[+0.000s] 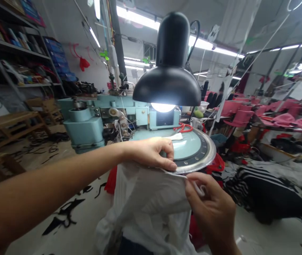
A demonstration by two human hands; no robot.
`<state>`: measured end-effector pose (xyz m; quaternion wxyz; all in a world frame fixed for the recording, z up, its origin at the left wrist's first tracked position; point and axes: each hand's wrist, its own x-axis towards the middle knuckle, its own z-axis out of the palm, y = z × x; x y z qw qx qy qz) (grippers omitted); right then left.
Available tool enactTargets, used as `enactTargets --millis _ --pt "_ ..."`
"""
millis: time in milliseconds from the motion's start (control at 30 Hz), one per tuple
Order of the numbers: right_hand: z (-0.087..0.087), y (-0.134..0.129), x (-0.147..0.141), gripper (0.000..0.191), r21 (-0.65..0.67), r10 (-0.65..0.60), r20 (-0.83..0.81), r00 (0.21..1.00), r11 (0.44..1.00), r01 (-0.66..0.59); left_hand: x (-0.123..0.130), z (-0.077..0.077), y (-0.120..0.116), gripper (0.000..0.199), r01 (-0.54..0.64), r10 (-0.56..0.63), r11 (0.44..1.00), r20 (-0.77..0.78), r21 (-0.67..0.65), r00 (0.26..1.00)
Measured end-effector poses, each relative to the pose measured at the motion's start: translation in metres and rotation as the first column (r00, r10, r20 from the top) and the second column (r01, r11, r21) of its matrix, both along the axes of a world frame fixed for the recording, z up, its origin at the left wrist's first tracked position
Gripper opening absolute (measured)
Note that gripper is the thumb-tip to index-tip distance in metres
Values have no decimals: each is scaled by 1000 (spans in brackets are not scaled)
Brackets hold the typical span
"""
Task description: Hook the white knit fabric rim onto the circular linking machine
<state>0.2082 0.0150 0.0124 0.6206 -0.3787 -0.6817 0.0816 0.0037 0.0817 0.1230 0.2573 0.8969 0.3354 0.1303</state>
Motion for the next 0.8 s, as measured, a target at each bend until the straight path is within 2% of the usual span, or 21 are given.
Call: enactTargets --millis 67,133,200,267,333,400,467,533,567,633,700,800 --pt "-8 7 9 6 -73 -104 -38 994 992 101 1 3 2 26 24 -25 999 -31 -22 999" --pt "-23 16 25 17 -210 -113 -61 992 973 98 1 6 4 24 49 -51 998 -35 -38 998" --pt "-43 22 44 25 -391 43 -68 997 918 -67 1 9 4 19 66 -67 997 -29 -42 997" --pt "-55 23 58 28 -469 232 -94 968 848 -249 1 11 4 13 87 -89 995 -30 -48 996" --pt "-51 19 62 22 -378 326 -112 939 859 -344 1 12 2 9 119 -121 992 -34 -38 992" --pt "-33 13 55 21 -242 393 -62 917 886 -396 2 11 1 10 134 -134 991 -31 -16 990" --pt "-12 10 41 21 -172 427 74 901 896 -410 2 10 0 17 120 -121 993 -26 -5 992" --pt "2 9 25 18 -90 397 197 896 918 -387 3 7 0 26 89 -89 996 -19 -4 996" --pt "5 9 19 18 -38 371 206 906 928 -371 3 6 0 28 79 -79 997 -10 -3 997" --pt "5 9 10 19 33 311 118 943 948 -316 4 5 0 26 74 -74 997 10 2 997" --pt "3 7 8 17 8 234 4 972 972 -235 7 7 0 16 87 -87 996 8 -6 996" --pt "2 10 13 9 -35 114 -35 993 993 -115 15 8 0 10 69 -69 998 -31 -10 997"
